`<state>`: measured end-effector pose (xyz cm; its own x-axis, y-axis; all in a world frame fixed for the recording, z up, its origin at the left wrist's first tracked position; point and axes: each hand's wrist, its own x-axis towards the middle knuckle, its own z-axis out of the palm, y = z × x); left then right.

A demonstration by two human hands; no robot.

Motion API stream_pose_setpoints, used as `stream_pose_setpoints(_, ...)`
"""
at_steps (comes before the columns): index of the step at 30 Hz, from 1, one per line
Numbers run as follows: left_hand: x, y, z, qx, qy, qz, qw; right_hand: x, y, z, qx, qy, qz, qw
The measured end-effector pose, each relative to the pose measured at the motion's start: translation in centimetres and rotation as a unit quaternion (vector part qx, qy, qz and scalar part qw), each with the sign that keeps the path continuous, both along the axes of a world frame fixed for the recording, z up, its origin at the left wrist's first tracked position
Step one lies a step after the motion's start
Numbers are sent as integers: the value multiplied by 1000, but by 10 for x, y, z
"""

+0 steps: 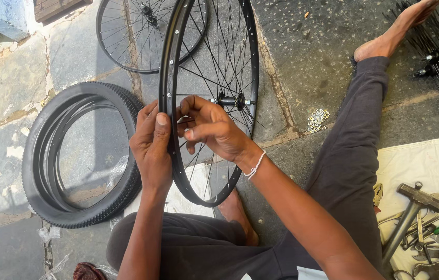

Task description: The person builds a bicycle wheel by inserting metal spokes into the holes of a rim and securing them with small fasteners.

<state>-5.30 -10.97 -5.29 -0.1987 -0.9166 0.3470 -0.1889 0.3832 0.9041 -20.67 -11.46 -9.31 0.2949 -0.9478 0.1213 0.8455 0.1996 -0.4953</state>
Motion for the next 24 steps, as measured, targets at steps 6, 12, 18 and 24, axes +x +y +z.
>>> stream_pose_setpoints(6, 0, 1, 1, 10, 17, -2, 1000, 4, 0, -9, -112, 153, -30, 981)
stream_pose_setpoints(12, 0, 2, 3, 35, 36, 1, 999, 7, -7, -23, -153, 164, -44, 974)
stream_pose_setpoints(18, -2, -4, 0, 3, 26, -9, 1000, 4, -10, -27, -59, 72, -15, 996)
stream_pose_setpoints(24, 0, -6, -3, -5, 5, 5, 1000, -1, -14, -24, -125, 122, 8, 985)
